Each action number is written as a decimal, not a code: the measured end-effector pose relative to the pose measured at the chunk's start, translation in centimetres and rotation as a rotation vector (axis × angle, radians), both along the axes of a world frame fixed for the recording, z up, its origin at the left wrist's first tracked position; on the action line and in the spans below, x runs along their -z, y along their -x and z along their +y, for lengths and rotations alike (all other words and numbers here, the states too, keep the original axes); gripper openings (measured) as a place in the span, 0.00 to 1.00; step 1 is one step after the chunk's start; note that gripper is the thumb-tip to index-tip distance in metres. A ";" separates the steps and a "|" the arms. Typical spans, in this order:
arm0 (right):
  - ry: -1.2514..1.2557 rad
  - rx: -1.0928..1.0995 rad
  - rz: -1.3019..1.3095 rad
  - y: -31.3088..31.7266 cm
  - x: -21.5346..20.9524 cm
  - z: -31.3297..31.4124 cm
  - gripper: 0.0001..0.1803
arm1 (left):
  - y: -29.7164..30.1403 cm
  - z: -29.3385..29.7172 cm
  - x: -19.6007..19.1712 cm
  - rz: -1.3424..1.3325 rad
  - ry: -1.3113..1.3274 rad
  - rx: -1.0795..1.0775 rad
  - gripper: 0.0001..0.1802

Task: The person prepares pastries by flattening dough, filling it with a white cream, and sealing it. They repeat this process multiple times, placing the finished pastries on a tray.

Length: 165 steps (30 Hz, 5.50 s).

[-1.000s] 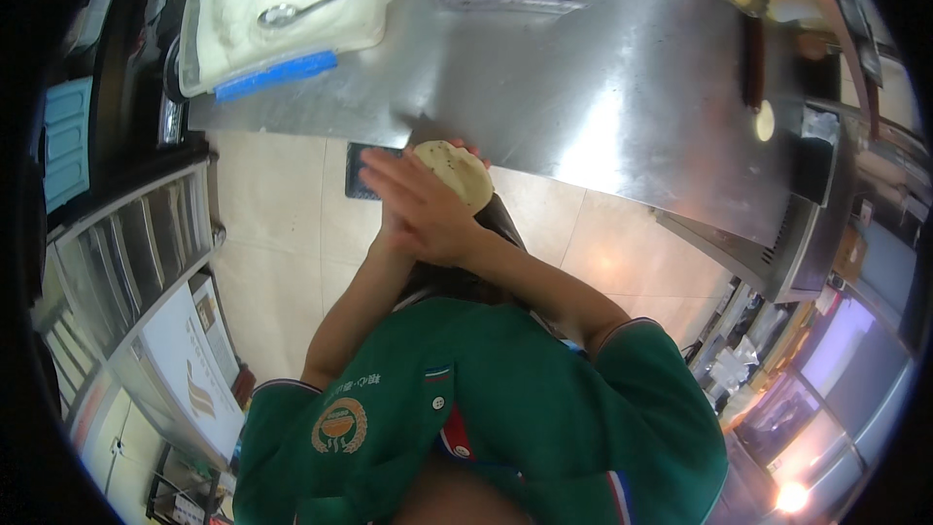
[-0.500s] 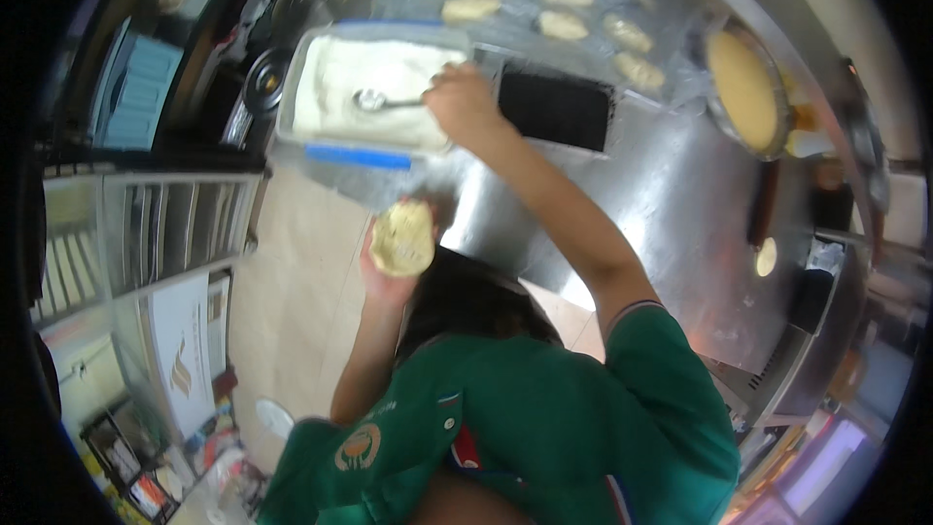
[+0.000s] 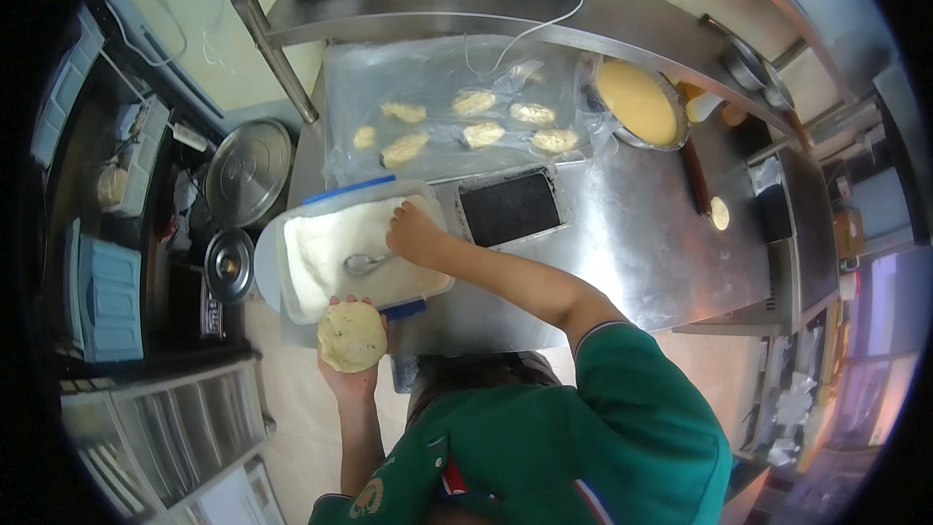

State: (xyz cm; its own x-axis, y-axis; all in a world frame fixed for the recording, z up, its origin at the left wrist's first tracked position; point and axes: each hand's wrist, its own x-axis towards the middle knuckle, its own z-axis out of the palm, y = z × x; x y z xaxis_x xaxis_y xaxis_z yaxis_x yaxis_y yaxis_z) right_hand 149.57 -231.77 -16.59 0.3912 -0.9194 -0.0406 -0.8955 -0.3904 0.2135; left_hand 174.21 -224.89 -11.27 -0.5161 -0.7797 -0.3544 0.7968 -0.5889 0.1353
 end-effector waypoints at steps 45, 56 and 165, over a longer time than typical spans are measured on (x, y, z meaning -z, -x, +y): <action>-0.072 0.852 -1.847 -5.4 -3.3 0.5 0.13 | -5.7 -12.7 2.3 0.041 0.062 -0.104 0.28; 0.158 0.514 -1.500 -8.5 -10.5 2.3 0.13 | 1.6 -13.1 3.0 0.099 0.067 0.066 0.29; 0.397 0.831 -1.084 15.3 -12.2 22.5 0.06 | 28.3 5.8 -0.9 0.173 0.082 0.471 0.26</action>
